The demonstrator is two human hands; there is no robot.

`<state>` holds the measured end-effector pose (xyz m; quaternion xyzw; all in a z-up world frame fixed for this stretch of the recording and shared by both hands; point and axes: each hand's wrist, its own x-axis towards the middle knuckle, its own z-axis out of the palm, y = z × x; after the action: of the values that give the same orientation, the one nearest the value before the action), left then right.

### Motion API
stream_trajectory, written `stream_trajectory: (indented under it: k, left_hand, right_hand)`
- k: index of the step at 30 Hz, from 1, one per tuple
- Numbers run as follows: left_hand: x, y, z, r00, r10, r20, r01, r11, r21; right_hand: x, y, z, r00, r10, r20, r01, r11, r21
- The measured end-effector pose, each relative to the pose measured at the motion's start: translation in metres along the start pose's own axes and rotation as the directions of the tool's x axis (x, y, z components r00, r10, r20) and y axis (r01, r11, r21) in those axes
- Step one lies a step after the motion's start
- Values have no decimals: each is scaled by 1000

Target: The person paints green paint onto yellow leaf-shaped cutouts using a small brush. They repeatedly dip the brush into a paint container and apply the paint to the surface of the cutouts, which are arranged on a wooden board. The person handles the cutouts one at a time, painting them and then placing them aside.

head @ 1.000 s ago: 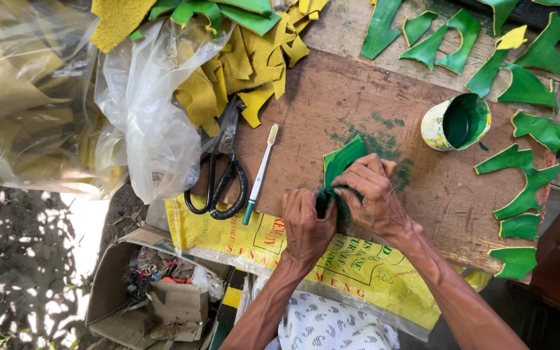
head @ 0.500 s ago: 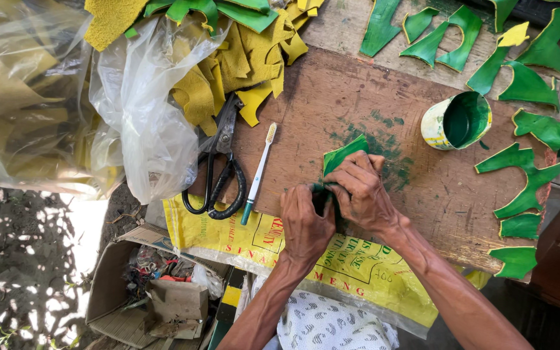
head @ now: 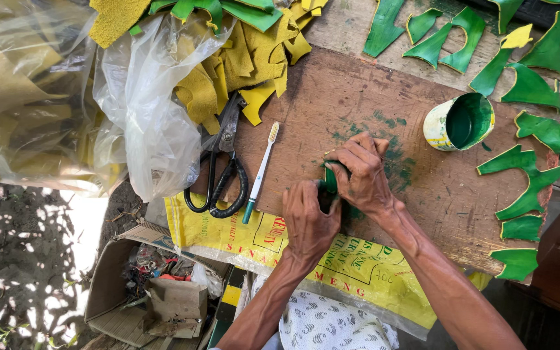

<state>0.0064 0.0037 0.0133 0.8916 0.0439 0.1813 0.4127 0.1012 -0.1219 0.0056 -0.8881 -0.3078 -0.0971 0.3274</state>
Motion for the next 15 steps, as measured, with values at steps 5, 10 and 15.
stream_trajectory:
  k: [5, 10, 15]
  left_hand:
    - [-4, -2, 4, 1000, 3, -19, -3, 1000, 4]
    - [-6, -9, 6, 1000, 4, -15, -5, 1000, -9]
    - [-7, -13, 11, 1000, 6, -17, -6, 1000, 1]
  right_hand:
    - [8, 15, 10, 998, 15, -63, -18, 999, -47]
    - [-10, 5, -14, 999, 21, 25, -22, 999, 50]
    - [-12, 3, 0, 998, -54, 17, 54, 998, -16]
